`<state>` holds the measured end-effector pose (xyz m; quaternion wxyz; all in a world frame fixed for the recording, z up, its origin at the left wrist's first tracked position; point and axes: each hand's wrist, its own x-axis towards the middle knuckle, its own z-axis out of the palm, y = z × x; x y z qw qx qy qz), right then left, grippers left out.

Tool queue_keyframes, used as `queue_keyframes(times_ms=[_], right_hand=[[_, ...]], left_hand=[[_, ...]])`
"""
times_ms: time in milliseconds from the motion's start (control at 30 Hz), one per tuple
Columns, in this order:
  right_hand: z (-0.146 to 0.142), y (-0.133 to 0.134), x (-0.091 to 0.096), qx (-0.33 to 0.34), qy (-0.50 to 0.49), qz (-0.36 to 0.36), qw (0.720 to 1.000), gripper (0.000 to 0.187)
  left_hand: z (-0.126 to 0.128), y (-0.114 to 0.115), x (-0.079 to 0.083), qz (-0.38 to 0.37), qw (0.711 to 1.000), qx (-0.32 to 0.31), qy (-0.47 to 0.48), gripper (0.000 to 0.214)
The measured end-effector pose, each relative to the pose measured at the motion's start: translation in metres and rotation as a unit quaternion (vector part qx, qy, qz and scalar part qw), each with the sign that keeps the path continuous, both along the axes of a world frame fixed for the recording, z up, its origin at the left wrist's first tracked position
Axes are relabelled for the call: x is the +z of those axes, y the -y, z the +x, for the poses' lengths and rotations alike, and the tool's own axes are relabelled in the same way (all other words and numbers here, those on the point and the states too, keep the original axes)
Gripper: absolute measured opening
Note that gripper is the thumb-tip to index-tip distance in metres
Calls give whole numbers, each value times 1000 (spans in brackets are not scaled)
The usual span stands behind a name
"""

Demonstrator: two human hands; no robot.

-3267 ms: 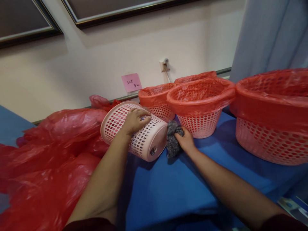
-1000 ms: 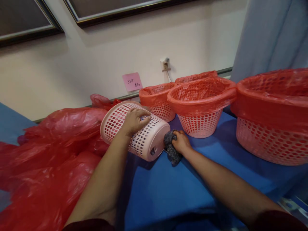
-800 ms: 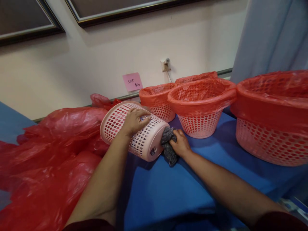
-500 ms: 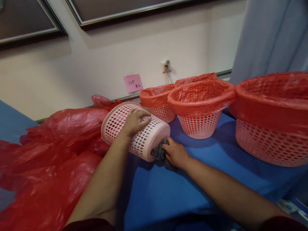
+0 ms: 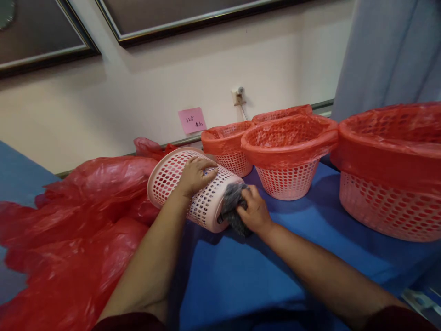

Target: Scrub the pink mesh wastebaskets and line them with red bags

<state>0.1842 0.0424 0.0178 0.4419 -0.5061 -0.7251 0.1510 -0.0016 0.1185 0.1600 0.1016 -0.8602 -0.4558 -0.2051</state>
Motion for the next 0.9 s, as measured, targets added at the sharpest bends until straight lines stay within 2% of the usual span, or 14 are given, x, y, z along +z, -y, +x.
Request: queue_keyframes(times_ms=[67,100,133,200,267,333,500,567,667,733,800,900], right_hand=[[-1,15,-1,130,87,52,986,30],[-1,19,-3,182,136,57,972,28],[0,22,-5,206,178,42,961,26],[4,19,-9,164,213,-24,963,23],[12,8,-12,66,200,-89,973,25],[20,-4,-13,-8,174,-116,978,29],[21,-19,-11,-98,-14,-17,995,34],[16,-18,-13,-81,-8,-44,996,34],[13,-12,-18,20,87,-119,989,31],[15,-8,-23,87,117,-131,981,27],[19,-5,-26,121,122,-132,976,26],[23,-6,-27,139,120,-138,973,29]], left_hand=[[1,1,1,-2,1000,3,-1,32],[1,1,1,-3,1000,4,-3,33],[2,2,1,-3,1000,4,-5,34],[2,3,1,-1,1000,3,-7,34],[1,4,1,4,1000,1,-7,34],[-1,5,0,7,1000,1,-8,34],[-3,5,-2,9,1000,0,-12,33],[-3,5,-4,10,1000,7,-11,33],[-3,7,-6,37,999,24,21,36],[-7,7,-4,81,993,50,67,42],[-17,5,2,137,977,110,121,50],[-45,-1,15,189,928,245,205,55]])
